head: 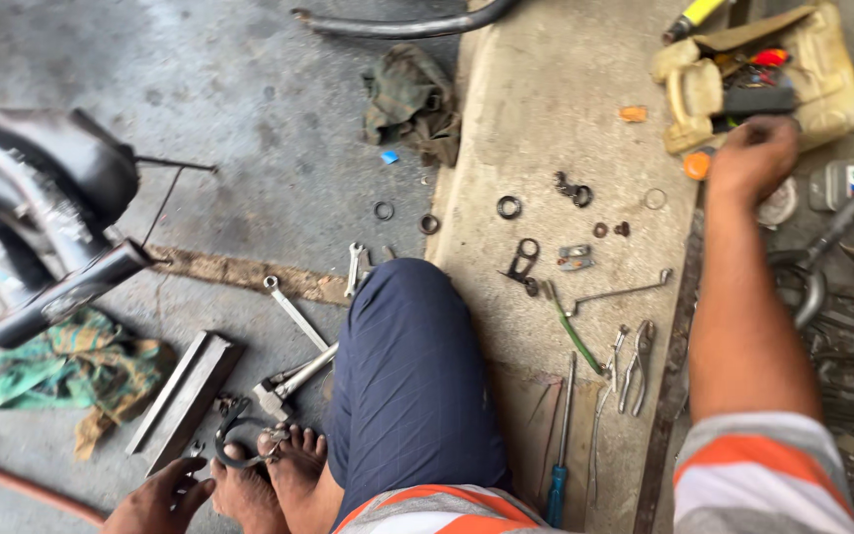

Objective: The person cleans and reassembles a bicycle fender and fork by hand using a cloth and pliers, handling various small nuts and bolts on the floor.

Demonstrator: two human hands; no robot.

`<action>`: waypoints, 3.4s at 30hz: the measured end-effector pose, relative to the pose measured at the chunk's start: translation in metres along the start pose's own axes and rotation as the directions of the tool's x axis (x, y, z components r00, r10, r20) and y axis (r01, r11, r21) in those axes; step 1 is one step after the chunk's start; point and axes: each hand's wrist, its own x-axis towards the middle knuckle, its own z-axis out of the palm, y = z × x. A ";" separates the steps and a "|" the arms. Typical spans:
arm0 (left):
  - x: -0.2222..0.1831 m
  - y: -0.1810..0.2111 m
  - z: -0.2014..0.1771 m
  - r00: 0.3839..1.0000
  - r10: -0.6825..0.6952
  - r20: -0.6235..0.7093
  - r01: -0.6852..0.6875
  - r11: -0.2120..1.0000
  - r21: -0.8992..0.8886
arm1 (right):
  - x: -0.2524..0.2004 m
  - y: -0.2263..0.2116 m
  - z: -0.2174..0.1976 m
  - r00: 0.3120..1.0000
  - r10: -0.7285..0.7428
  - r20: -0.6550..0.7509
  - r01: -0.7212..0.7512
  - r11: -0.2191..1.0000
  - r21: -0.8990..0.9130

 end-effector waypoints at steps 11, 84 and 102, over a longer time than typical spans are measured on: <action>0.009 0.012 0.018 0.996 0.056 0.073 -0.053 0.998 -0.038 | -0.104 -0.232 0.105 0.753 -0.362 0.549 0.188 0.919 0.348; -0.061 0.332 -0.097 0.854 0.433 -0.288 -0.418 0.242 -0.876 | -0.157 -0.463 -0.111 0.504 -0.476 0.721 -0.632 0.366 0.683; -0.058 0.406 -0.076 0.618 0.775 0.131 -0.410 0.461 -0.787 | -0.141 -0.385 -0.276 0.635 -0.408 0.655 -0.762 -0.194 0.618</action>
